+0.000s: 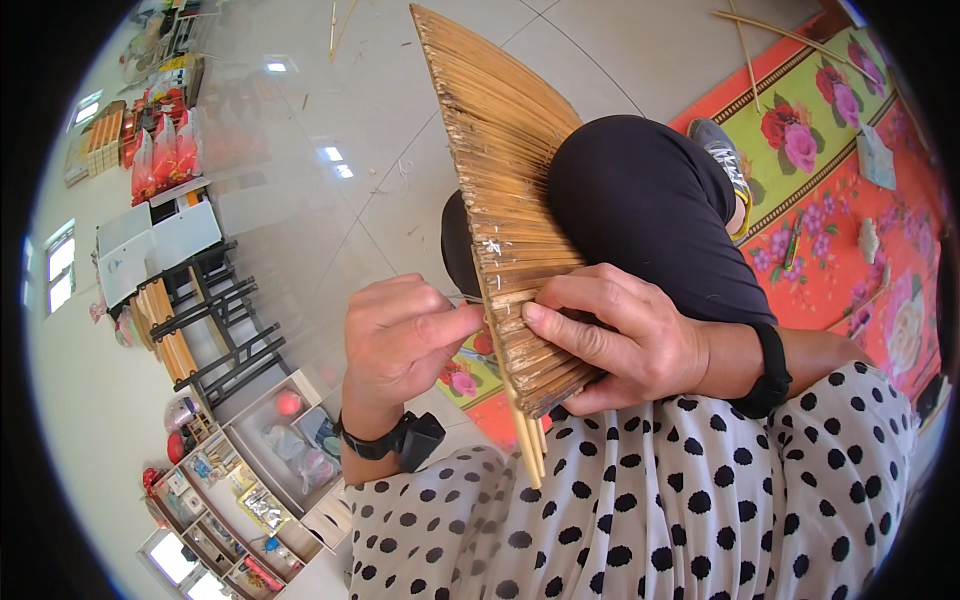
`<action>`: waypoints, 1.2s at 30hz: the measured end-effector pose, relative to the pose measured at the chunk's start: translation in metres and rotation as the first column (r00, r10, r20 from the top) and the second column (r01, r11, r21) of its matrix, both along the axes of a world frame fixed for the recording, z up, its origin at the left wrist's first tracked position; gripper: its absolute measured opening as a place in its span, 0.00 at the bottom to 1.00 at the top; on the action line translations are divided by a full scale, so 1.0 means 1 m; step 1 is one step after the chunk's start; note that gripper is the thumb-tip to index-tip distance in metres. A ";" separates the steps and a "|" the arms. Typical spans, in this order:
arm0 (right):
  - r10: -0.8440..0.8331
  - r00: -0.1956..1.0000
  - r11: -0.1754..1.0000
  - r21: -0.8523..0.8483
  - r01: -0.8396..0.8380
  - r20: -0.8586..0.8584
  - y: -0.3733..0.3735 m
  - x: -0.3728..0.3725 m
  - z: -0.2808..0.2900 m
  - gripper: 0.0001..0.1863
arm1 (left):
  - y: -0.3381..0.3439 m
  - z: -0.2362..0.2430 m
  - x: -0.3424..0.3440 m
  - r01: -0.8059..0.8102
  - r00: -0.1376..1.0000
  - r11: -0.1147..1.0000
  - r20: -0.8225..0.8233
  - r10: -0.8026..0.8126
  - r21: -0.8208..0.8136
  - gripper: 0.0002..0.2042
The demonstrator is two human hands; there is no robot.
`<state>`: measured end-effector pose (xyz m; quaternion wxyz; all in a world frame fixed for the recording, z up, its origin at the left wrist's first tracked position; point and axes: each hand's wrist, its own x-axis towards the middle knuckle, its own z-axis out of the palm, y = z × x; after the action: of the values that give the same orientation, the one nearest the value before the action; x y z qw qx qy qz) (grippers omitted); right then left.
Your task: The person sits on a floral mat and weaves a bamboo mat by threading white string through the ends of bamboo strips using a needle. They repeatedly pull the string through the strips and adjust the mat's position.
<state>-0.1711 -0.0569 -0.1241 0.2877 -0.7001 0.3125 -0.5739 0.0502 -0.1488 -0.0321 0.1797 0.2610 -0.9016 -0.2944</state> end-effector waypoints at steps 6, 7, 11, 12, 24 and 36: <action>0.003 1.000 1.000 -0.004 -0.003 -0.005 -0.001 0.000 -0.001 0.43 | 0.006 0.008 -0.008 -0.080 0.996 0.996 0.052 0.077 0.044 0.11; 0.013 1.000 1.000 -0.014 -0.013 -0.010 -0.001 -0.001 0.000 0.43 | 0.010 0.012 -0.013 -0.114 0.992 0.992 0.063 0.111 0.050 0.10; 0.018 0.999 1.000 -0.018 -0.018 -0.026 -0.002 -0.003 0.004 0.44 | 0.024 0.019 -0.020 -0.280 0.958 0.951 0.104 0.268 0.132 0.08; 0.011 0.999 1.000 -0.015 -0.012 -0.038 -0.003 -0.003 0.002 0.44 | 0.025 0.018 -0.022 -0.322 0.946 0.927 0.109 0.306 0.191 0.08; -0.028 0.983 1.000 -0.007 0.028 -0.180 0.003 -0.002 0.016 0.45 | 0.032 0.019 -0.017 -0.321 0.946 0.912 0.037 0.323 0.255 0.06; -0.064 0.964 0.998 -0.002 0.065 -0.260 0.011 0.001 0.010 0.42 | 0.043 0.022 -0.032 -0.319 0.937 0.878 -0.018 0.348 0.355 0.08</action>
<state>-0.1705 -0.0454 -0.1144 0.2278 -0.7577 0.3721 -0.4853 0.0179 -0.1054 -0.0104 0.2154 0.4278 -0.7688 -0.4237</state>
